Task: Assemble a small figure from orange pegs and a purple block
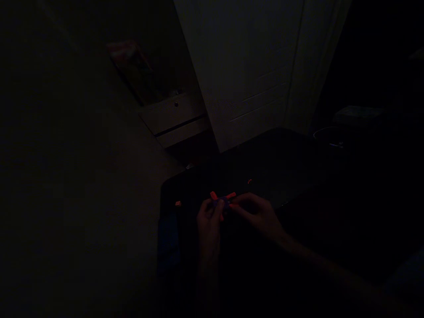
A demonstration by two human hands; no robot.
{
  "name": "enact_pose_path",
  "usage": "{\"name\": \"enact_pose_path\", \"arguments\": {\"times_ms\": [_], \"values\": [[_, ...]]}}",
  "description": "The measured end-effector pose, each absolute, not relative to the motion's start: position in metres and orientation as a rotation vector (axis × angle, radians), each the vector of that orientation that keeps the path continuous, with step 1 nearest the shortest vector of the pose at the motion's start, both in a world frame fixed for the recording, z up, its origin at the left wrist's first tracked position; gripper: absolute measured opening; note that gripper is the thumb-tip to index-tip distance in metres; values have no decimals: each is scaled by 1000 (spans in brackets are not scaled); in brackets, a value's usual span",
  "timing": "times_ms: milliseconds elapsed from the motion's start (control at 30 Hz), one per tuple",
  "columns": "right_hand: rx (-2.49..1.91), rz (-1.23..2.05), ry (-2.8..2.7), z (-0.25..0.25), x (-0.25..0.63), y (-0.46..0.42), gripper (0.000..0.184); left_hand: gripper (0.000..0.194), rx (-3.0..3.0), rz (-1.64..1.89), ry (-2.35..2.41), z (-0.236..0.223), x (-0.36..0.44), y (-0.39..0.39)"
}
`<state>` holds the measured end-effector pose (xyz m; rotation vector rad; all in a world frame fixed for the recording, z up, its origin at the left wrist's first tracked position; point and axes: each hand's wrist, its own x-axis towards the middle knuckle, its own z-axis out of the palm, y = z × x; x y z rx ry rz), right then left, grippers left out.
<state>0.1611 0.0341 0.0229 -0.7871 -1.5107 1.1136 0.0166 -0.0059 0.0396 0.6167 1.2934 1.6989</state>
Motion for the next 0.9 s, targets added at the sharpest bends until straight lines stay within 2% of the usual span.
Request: {"name": "enact_pose_path", "arguments": {"times_ms": [100,300,700,900], "values": [[-818,1219,-1431,19,159,33,22,43,630,1696,1310,37,16,-5],[-821,1107,-1448,20,159,35,17,45,646,1691,1321,32,14,-3],[-914,1360,-1141,24,151,23,26,44,644,1753,1341,34,20,-5],[-929,1348,-1115,28,150,19,26,45,658,1755,1332,32,21,-5]]}}
